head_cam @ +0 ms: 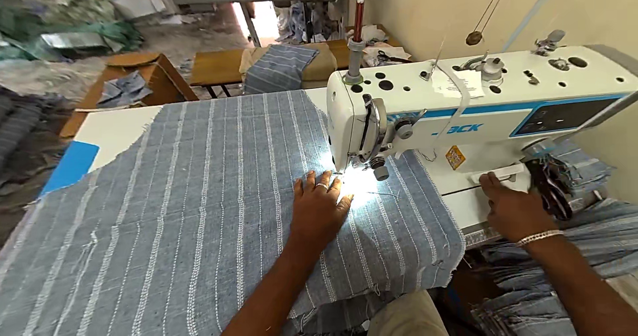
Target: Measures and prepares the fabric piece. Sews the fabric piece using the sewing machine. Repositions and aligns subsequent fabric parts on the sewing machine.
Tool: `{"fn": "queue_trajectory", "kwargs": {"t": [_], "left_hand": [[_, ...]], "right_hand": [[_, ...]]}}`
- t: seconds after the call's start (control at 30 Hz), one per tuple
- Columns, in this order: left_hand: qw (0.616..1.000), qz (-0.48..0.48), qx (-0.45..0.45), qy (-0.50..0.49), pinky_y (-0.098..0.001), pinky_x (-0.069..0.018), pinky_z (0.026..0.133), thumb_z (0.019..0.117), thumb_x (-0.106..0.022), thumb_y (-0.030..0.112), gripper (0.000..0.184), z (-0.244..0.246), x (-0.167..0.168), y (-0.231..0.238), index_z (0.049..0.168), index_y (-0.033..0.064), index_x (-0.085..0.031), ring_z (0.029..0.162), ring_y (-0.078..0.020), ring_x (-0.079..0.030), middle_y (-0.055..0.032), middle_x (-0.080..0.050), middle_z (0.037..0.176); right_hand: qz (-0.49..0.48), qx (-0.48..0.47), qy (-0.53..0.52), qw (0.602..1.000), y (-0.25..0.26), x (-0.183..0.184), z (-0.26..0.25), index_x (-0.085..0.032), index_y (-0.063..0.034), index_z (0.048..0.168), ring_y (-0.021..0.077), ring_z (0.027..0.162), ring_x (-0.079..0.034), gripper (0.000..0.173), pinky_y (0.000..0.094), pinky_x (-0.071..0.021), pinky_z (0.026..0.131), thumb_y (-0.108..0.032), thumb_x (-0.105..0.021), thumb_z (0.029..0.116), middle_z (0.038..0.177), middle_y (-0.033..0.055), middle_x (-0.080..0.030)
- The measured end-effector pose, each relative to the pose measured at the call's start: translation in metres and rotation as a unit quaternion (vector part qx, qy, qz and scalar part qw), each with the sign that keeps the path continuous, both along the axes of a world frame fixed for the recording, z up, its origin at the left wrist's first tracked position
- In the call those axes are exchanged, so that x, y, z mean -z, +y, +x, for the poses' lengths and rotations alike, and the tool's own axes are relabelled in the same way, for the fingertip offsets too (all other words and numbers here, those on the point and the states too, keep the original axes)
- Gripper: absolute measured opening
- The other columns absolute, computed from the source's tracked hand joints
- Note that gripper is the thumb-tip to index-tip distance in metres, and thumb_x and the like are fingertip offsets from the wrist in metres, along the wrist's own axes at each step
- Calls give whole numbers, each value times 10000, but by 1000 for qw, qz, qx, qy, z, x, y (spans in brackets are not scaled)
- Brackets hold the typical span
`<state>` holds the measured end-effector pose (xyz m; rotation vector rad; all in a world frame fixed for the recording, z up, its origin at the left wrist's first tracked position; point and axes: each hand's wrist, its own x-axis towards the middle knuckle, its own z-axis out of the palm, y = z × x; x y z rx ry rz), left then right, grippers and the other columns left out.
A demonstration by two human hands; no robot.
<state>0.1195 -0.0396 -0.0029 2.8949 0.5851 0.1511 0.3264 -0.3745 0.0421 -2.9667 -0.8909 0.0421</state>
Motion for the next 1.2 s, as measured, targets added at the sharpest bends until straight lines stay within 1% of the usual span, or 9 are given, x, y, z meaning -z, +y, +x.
{"fn": "queue_trajectory", "kwargs": {"t": [0.1,0.27,0.33,0.47,0.57,0.67,0.83,1.0,1.2], "left_hand": [[1000,6,5,-10,-630,-234,1218,1050,-324,611,621,-5,1,-3,1423,228,-640,1499,-346,-378,-36,-503,1572],[1000,1,-13,-18,-630,-236,1218,1047,-302,619,645,-3,1,-7,1449,225,-615,1500,-342,-383,-39,-512,1567],[1000,-3,-12,-10,-621,-228,1228,1046,-295,626,651,-3,1,-5,1457,228,-607,1511,-336,-367,-32,-492,1584],[997,-59,49,-4,-604,-234,1239,1046,-409,583,608,-14,-8,14,1464,182,-595,1511,-359,-357,-78,-488,1581],[998,-60,-1,1,-693,-311,1161,1052,-432,581,596,-61,-19,55,1448,171,-607,1469,-427,-399,-134,-510,1552],[987,-23,-158,9,-841,-312,1028,1019,-464,632,701,-142,-23,114,1472,107,-565,1415,-562,-393,-231,-496,1530],[958,13,-288,-3,-854,-187,1081,938,-311,814,950,-233,-9,162,1565,113,-440,1484,-576,-262,-268,-346,1622],[959,15,-282,-1,-844,-178,1093,933,-270,829,960,-228,-4,167,1569,130,-439,1495,-561,-255,-245,-346,1631],[958,20,-286,-12,-845,-171,1094,918,-277,847,978,-232,-1,170,1569,137,-444,1496,-554,-258,-249,-362,1621]], "right_hand": [[55,-29,-56,997,-13,-11,5,-644,-45,1377,494,1269,-589,416,792,-358,1045,12,-577,971,1417,199,-619],[51,15,-31,998,-13,2,-2,-553,-40,1471,492,1383,-488,553,840,-251,1071,51,-614,929,1514,201,-531],[118,17,-63,991,-3,-12,-8,-602,6,1387,516,1308,-542,381,786,-366,1046,-89,-588,1018,1405,271,-591],[237,-37,11,971,80,-28,-63,-650,-32,1307,338,1124,-691,324,563,-570,958,-216,-569,1053,1243,188,-689],[239,-132,129,953,166,5,-87,-649,-48,1329,310,1046,-715,372,542,-569,944,-198,-671,989,1173,153,-725],[226,-172,102,953,203,30,-93,-676,-79,1211,298,995,-702,264,552,-511,931,-200,-679,976,1011,88,-752],[104,-166,251,948,166,-4,-152,-609,-85,1171,325,825,-707,196,540,-585,726,-128,-620,980,894,136,-692],[-35,-285,522,803,89,-4,-205,-627,-14,1207,344,907,-688,319,578,-549,831,-219,-711,977,997,184,-692],[156,-120,387,901,93,-5,-174,-652,-89,1213,192,900,-710,438,425,-586,853,-477,-599,1018,996,72,-722]]}}
